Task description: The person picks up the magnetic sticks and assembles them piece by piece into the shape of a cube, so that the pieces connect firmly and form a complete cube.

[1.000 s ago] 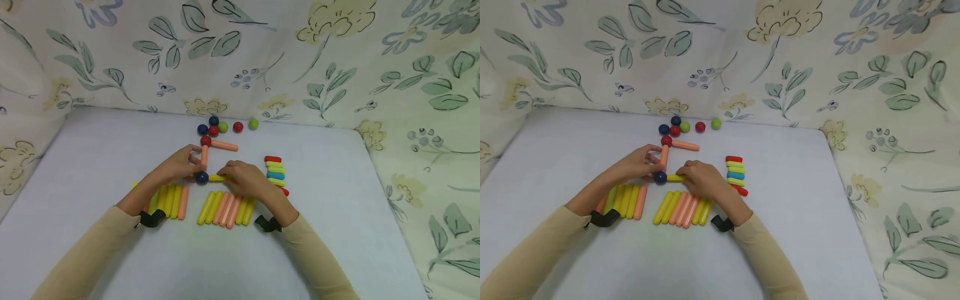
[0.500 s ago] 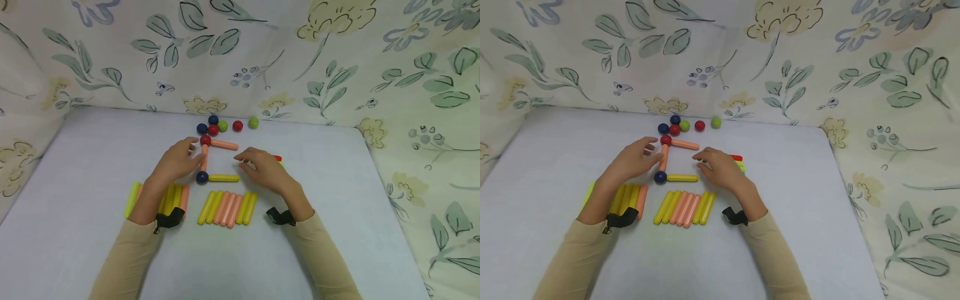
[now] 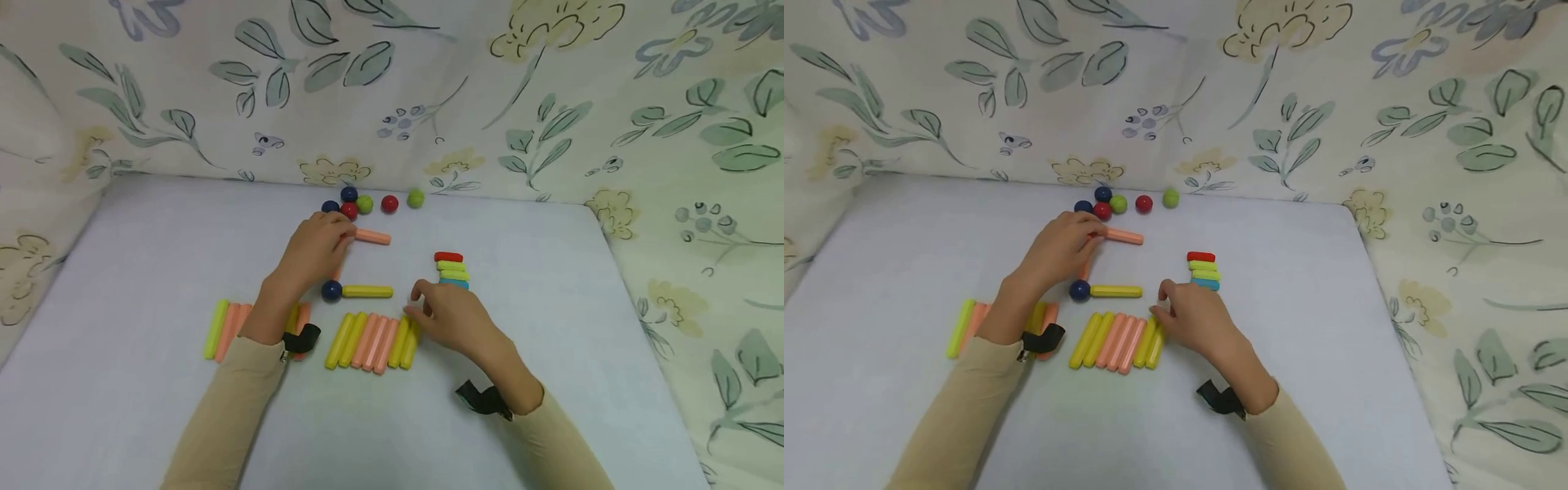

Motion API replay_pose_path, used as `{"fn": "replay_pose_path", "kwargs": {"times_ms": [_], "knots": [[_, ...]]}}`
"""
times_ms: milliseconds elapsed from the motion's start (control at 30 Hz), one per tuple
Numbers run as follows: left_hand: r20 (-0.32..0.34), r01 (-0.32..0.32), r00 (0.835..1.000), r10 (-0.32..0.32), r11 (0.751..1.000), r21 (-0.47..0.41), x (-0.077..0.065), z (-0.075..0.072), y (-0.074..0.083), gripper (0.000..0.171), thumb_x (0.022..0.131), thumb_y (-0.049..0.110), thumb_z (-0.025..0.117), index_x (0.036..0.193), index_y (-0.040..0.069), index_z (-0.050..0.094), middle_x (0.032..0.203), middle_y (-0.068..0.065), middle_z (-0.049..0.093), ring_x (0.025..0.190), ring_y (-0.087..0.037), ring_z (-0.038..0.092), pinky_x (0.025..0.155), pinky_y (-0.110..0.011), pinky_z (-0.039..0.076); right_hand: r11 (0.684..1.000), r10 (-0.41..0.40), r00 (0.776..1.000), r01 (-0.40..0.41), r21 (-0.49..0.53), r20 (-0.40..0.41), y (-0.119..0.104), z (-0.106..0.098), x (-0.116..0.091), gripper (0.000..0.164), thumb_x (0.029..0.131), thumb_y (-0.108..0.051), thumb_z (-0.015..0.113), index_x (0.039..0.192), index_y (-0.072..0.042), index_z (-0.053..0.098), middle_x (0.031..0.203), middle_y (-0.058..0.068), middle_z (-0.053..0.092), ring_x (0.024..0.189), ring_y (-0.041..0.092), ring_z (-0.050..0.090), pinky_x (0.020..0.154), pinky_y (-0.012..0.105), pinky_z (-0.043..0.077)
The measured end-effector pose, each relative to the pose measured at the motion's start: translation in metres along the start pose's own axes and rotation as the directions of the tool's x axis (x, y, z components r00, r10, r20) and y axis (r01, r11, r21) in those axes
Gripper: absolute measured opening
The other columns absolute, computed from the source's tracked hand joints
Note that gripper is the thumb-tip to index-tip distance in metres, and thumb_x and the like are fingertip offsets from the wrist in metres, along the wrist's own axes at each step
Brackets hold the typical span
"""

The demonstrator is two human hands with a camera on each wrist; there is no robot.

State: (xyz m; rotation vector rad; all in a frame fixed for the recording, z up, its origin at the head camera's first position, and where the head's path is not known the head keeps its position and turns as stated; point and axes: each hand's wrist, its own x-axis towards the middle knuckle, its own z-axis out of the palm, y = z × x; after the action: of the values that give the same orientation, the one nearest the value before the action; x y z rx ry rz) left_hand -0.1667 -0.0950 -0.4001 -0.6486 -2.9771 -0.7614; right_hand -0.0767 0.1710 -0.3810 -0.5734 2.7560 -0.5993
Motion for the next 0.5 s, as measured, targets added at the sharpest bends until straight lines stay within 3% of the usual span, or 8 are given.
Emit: {"fn": "replay_pose_path", "kwargs": {"times_ms": [200, 333, 500], "knots": [[0.005, 0.004, 1.000, -0.004, 1.000, -0.008, 0.003, 0.006, 0.000, 0.030, 0.109, 0.018, 0.059, 0.133, 0.004, 0.071, 0.144, -0.015, 0.064, 0.138, -0.038, 0.052, 0.117, -0.056, 0.042, 0.997, 0.070, 0.997, -0.069, 0.023, -0.030, 0.001, 0.018, -0.018, 0.023, 0.094, -0.025, 0.078, 0.110, -0.010, 0.071, 0.069, -0.008, 0.060, 0.057, 0.009, 0.052, 0.053, 0.026, 0.046], [0.002, 0.042, 0.999, -0.042, 0.999, -0.021, 0.002, 0.010, -0.002, 0.030, 0.110, 0.018, 0.057, 0.133, 0.004, 0.071, 0.142, -0.015, 0.065, 0.139, -0.036, 0.050, 0.119, -0.053, 0.040, 0.992, 0.092, 0.995, -0.088, 0.086, -0.045, 0.002, 0.029, -0.018, 0.019, 0.093, -0.021, 0.073, 0.108, -0.009, 0.070, 0.062, -0.008, 0.055, 0.051, 0.010, 0.048, 0.048, 0.025, 0.040], [-0.022, 0.072, 0.997, -0.073, 0.997, -0.028, 0.004, 0.015, -0.003, 0.029, 0.108, 0.015, 0.060, 0.132, 0.003, 0.071, 0.137, -0.015, 0.065, 0.133, -0.035, 0.052, 0.115, -0.051, 0.046, 0.988, 0.127, 0.990, -0.120, 0.094, -0.069, -0.002, 0.033, -0.018, 0.020, 0.090, -0.018, 0.071, 0.106, -0.006, 0.070, 0.059, -0.005, 0.052, 0.049, 0.011, 0.047, 0.046, 0.026, 0.037]]}}
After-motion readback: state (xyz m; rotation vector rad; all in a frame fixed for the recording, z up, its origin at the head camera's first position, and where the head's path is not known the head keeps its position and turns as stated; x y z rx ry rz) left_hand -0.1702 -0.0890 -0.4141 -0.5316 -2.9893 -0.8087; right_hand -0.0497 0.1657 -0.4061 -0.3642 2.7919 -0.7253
